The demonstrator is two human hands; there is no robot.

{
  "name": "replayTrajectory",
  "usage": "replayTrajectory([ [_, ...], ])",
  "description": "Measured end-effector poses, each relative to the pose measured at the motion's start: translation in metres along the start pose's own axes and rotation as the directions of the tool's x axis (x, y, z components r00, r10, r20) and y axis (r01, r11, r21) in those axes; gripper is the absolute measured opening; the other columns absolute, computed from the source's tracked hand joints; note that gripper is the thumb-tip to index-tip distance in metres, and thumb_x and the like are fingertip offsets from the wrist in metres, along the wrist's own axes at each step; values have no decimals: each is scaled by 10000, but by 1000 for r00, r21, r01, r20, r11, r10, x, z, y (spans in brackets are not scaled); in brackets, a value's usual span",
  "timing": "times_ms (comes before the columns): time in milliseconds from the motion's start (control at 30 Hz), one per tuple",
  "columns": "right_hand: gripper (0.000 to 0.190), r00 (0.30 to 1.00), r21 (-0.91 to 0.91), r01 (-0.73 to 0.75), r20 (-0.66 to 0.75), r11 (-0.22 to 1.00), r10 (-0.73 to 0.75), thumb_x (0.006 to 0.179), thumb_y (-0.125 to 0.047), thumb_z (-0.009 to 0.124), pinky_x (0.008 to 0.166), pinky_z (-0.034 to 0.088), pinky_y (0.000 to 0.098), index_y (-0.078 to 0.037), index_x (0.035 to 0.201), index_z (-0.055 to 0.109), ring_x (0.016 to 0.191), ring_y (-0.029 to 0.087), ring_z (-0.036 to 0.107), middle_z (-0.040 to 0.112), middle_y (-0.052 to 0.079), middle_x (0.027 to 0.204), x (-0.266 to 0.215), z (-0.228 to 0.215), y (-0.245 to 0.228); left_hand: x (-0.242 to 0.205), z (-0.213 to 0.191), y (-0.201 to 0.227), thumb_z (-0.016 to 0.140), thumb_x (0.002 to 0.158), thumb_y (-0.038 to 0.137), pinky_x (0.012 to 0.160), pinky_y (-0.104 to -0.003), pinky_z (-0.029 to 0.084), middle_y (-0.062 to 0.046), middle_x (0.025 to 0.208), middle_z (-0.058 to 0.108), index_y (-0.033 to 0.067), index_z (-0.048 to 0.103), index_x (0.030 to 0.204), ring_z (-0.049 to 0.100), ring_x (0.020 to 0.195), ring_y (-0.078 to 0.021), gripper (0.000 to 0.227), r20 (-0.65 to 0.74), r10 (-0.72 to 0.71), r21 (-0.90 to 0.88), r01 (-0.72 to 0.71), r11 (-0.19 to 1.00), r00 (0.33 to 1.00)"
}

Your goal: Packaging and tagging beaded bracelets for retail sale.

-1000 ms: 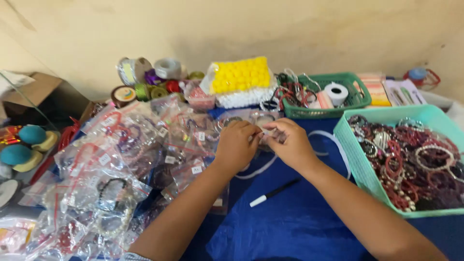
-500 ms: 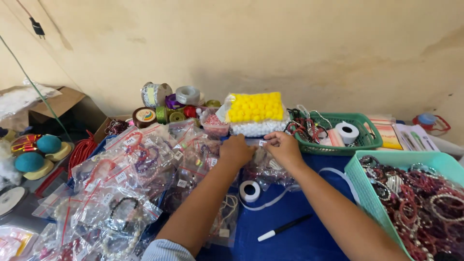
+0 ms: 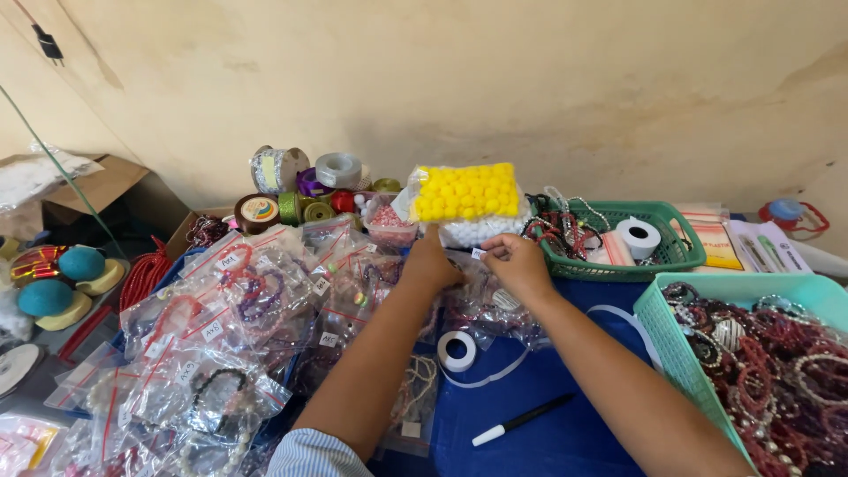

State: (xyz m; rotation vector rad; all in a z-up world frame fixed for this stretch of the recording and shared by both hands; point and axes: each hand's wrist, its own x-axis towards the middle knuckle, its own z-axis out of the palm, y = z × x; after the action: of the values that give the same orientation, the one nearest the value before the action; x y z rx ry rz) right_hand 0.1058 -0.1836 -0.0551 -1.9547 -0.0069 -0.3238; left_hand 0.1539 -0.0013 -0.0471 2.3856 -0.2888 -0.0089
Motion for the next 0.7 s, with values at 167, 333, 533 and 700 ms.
replayTrajectory([
  [167,160,992,82,123,-24,989,-121,859,-21,758,646,555,236,-4,1014,723,722,88,696,743,54,855,-1,-5,14,15,6,-14,979,488,191,931,-404,550,-228,1228,673,3,348,1472,661,1158,-353,1183,-27,17,-115,-20,993,1000],
  [333,132,994,174,105,-43,979,-99,883,-21,761,645,561,236,3,997,699,716,86,685,740,53,856,-11,-16,10,17,20,-14,965,578,190,841,-355,572,-187,1093,736,-11,482,1387,728,1018,-266,964,-20,66,-247,-69,967,998],
  [533,135,996,336,84,-55,938,-70,897,-33,763,638,537,240,-6,1001,681,765,83,667,721,36,890,-45,-43,-21,-29,20,14,919,745,168,569,-283,519,-89,873,731,-36,691,1147,671,709,-172,505,44,92,-583,-49,811,995],
  [700,133,997,353,76,-55,932,-60,904,-43,747,665,550,224,-21,1029,706,782,74,681,726,21,891,-78,-66,-38,-67,30,26,836,780,71,666,-261,606,-46,960,770,21,653,1125,751,810,-128,394,161,119,-879,88,468,980],
])
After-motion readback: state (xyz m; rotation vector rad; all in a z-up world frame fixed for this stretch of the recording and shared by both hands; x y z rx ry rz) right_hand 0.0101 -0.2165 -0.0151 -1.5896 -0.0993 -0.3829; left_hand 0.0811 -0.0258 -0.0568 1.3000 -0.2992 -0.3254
